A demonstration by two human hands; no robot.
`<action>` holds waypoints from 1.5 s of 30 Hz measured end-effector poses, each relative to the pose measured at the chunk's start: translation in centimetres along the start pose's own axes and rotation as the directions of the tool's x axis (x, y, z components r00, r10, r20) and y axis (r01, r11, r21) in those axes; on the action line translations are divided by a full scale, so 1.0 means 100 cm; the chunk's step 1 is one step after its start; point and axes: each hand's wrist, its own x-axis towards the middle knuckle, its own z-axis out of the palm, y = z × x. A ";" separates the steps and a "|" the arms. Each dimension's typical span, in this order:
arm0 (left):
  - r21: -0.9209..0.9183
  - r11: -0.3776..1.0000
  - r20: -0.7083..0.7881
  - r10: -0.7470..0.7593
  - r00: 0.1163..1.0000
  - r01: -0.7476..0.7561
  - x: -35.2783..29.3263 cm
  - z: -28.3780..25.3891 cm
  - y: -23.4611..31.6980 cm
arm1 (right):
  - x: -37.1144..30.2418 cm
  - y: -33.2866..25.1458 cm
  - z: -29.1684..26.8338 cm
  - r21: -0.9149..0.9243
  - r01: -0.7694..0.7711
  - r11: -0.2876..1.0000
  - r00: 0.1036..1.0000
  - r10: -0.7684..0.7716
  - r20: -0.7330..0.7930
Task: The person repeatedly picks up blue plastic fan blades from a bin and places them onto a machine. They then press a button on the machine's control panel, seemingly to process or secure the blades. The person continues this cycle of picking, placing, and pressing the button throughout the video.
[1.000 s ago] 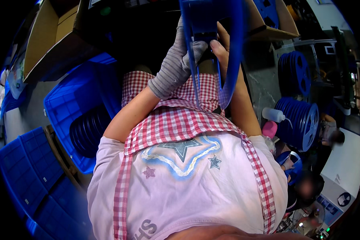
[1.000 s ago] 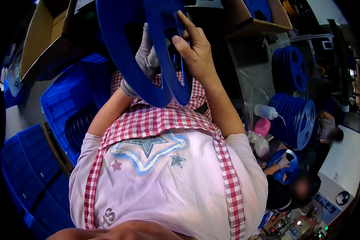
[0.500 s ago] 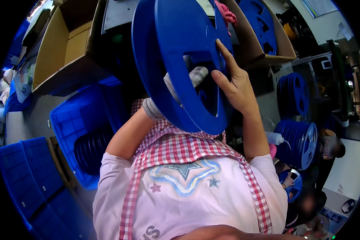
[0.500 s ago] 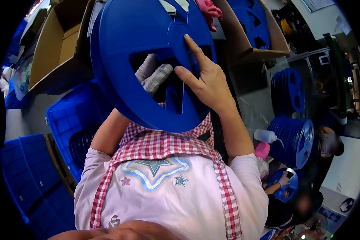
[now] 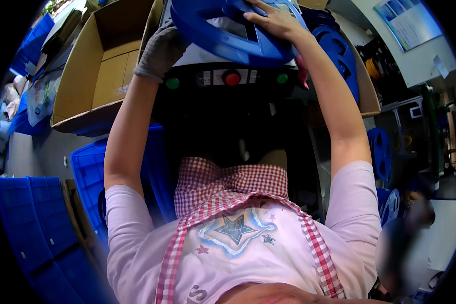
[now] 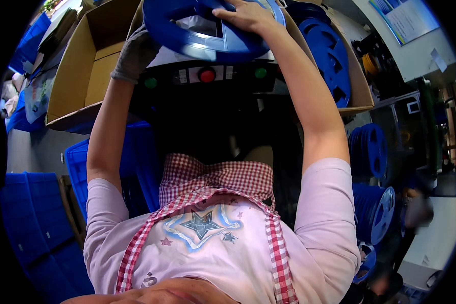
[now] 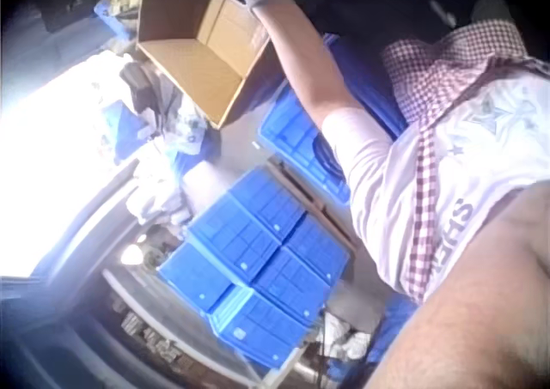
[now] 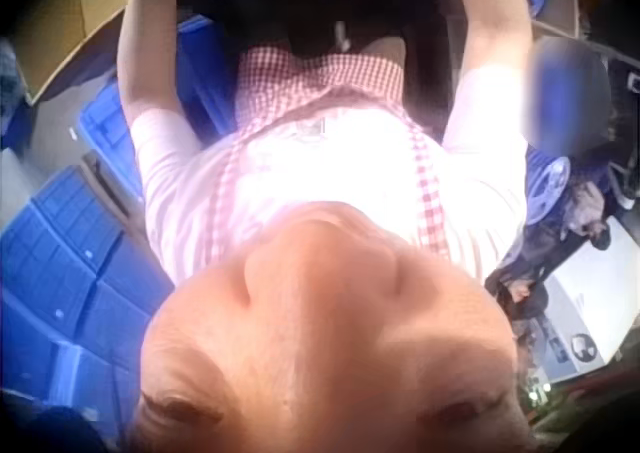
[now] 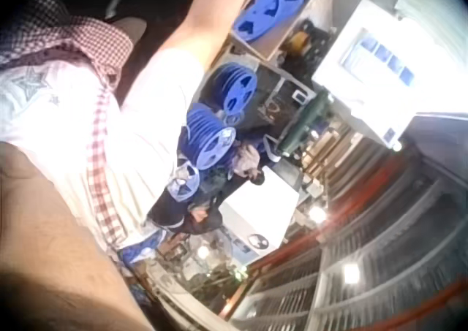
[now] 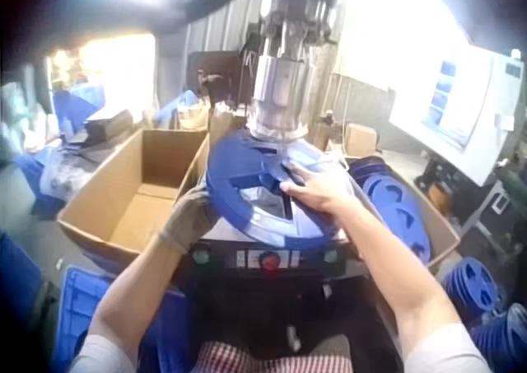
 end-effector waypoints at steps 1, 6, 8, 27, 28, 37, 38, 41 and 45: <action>-0.051 0.999 0.004 0.001 1.000 -0.001 0.014 0.000 0.001 | 0.017 0.016 0.005 -0.086 0.079 0.993 0.994 -0.085 -0.070; 0.197 0.980 -0.134 0.057 0.989 -0.029 0.017 -0.015 -0.001 | 0.063 0.017 0.019 -0.058 -0.017 0.998 0.995 0.022 0.095; 0.162 0.987 -0.268 0.029 0.963 0.016 0.003 0.008 0.006 | 0.056 -0.003 0.001 -0.072 -0.021 0.997 0.990 0.031 0.140; 0.833 -0.475 -0.146 0.304 0.941 0.283 -0.092 0.062 -0.013 | -0.139 0.094 0.087 -0.012 -0.110 0.994 0.915 0.097 -0.392; 0.827 -0.468 -0.164 0.326 0.931 0.310 -0.092 0.067 -0.013 | -0.137 0.092 0.092 -0.047 -0.074 0.996 0.889 0.044 -0.455; 0.835 -0.458 -0.193 0.275 0.942 0.305 -0.085 0.061 -0.023 | -0.137 0.113 0.102 -0.127 -0.047 0.991 0.877 -0.020 -0.481; 0.837 -0.467 -0.174 0.268 0.948 0.286 -0.085 0.061 -0.023 | -0.137 0.112 0.101 -0.106 -0.042 0.994 0.863 -0.017 -0.505; 0.801 -0.526 -0.154 0.281 0.947 0.286 -0.093 0.069 -0.016 | -0.143 0.100 0.081 -0.069 0.063 0.996 0.834 -0.090 -0.545; 0.894 -0.301 -0.228 0.332 0.915 0.332 -0.114 0.109 -0.014 | -0.153 0.163 0.032 0.706 -0.089 0.703 0.871 0.398 -0.286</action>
